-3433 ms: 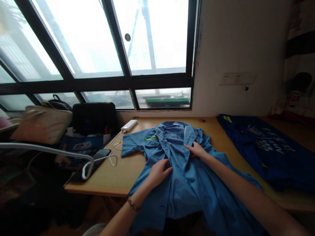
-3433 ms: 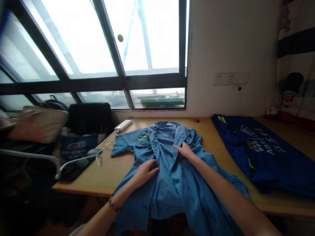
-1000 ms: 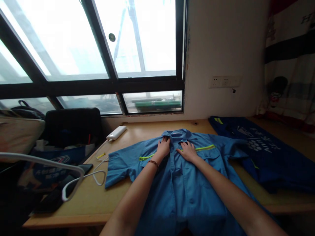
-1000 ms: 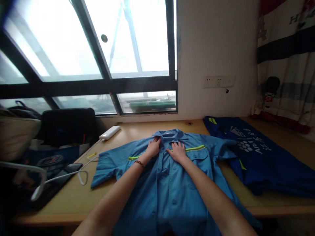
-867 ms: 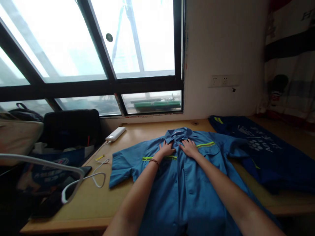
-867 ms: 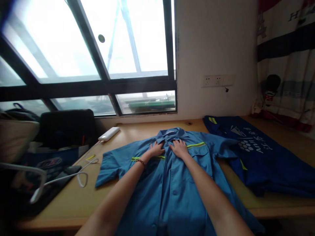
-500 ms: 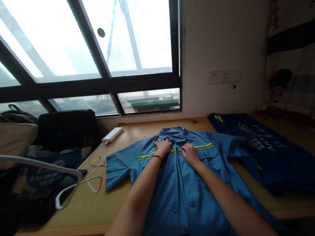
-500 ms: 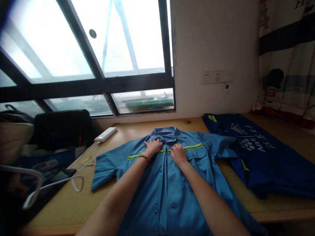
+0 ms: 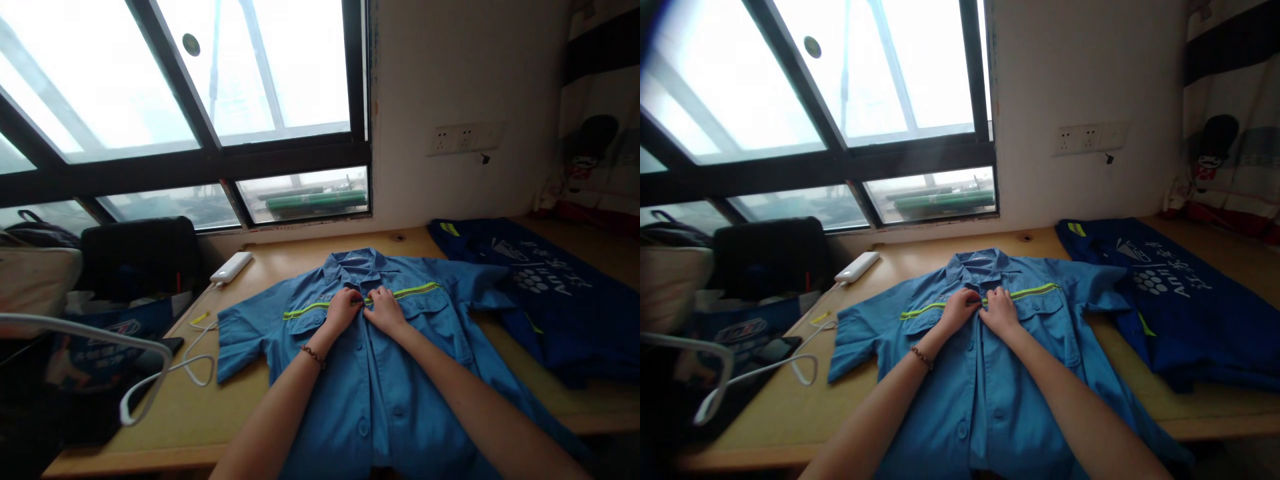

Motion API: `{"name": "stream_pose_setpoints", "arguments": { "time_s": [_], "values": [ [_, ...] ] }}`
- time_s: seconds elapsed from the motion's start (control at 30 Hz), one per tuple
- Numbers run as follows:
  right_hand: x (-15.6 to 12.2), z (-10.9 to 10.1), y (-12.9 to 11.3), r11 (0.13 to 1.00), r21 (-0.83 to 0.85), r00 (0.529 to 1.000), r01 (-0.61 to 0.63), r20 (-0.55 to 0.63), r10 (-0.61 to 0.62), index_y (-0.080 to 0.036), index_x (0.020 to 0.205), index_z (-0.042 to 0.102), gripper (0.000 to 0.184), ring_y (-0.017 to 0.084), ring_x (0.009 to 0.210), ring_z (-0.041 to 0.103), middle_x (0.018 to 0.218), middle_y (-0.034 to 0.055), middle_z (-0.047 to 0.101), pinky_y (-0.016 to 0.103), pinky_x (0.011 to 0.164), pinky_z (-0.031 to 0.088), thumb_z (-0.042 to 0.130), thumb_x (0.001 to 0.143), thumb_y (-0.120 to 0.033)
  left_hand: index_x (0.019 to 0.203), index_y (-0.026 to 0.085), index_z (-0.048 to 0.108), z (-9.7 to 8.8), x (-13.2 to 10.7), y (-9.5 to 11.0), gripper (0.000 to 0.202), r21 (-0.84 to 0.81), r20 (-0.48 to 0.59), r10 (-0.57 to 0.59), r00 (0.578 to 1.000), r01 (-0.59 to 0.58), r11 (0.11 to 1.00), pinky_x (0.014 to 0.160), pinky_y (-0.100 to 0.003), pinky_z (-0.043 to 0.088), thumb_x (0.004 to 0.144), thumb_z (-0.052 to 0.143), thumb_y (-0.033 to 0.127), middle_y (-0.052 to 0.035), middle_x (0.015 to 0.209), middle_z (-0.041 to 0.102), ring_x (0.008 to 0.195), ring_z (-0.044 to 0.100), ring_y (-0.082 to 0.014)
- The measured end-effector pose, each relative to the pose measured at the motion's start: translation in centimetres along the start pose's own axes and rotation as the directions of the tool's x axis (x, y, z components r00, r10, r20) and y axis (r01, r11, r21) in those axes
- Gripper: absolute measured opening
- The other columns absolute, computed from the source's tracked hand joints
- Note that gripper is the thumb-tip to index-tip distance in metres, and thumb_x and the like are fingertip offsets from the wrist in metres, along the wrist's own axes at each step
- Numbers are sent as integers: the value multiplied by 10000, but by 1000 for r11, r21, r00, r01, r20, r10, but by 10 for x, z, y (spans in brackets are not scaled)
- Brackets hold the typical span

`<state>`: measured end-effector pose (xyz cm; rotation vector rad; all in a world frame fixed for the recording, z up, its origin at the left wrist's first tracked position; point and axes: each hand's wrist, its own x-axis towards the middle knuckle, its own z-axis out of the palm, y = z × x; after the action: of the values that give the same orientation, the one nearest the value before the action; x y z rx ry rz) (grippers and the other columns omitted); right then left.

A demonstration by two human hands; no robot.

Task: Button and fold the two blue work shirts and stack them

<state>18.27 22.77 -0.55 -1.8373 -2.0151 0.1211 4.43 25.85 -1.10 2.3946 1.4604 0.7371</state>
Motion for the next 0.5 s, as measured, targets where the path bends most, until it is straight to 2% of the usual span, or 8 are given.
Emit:
{"name": "stream_pose_setpoints", "arguments": {
  "time_s": [0.13,0.23,0.3,0.33,0.4,0.43,0.5],
  "values": [
    [3,1,2,999,27,999,-23,-22,23,-165,840,562,243,216,865,472,884,95,535,291,762,365,529,698,-359,760,158,626,0,6,-10,132,-161,23,-92,995,95,982,605,-231,409,649,620,228,-12,711,616,664,554,-133],
    [6,2,4,995,89,998,-44,-33,47,-159,795,583,191,212,824,504,862,94,563,290,722,379,528,674,-297,694,149,631,-3,8,-13,131,-237,40,-133,990,139,962,573,-226,407,616,651,252,-10,665,624,620,562,-128],
    [10,1,7,966,244,997,-80,2,82,-157,724,602,138,203,772,531,796,79,590,286,688,388,507,666,-238,655,145,628,-8,8,-12,154,-289,47,-160,986,167,943,557,-226,411,599,667,284,-8,628,621,600,567,-132],
    [13,0,9,924,363,993,-118,46,109,-155,682,606,126,198,739,543,735,67,598,283,667,394,499,660,-218,642,142,623,-11,8,-11,168,-330,60,-182,981,192,924,544,-226,415,596,670,296,-8,603,614,582,568,-132],
    [18,-4,14,799,563,977,-211,149,154,-150,632,607,136,185,657,558,589,34,584,271,610,410,485,658,-204,628,126,602,-19,8,-7,185,-460,143,-253,957,291,839,513,-226,428,615,662,299,-13,561,601,534,568,-129],
    [20,-8,16,735,631,968,-247,193,159,-145,635,610,148,175,615,561,533,20,568,262,578,418,478,665,-206,633,116,589,-22,8,-5,187,-541,212,-289,934,358,761,506,-226,440,636,652,291,-22,557,601,519,573,-127],
    [23,-18,18,594,753,957,-283,264,121,-132,692,622,183,158,559,565,497,11,564,247,529,433,459,688,-214,672,97,571,-26,7,-1,173,-692,355,-312,882,472,547,537,-235,480,680,631,259,-54,594,621,539,601,-133]
  ]
}}
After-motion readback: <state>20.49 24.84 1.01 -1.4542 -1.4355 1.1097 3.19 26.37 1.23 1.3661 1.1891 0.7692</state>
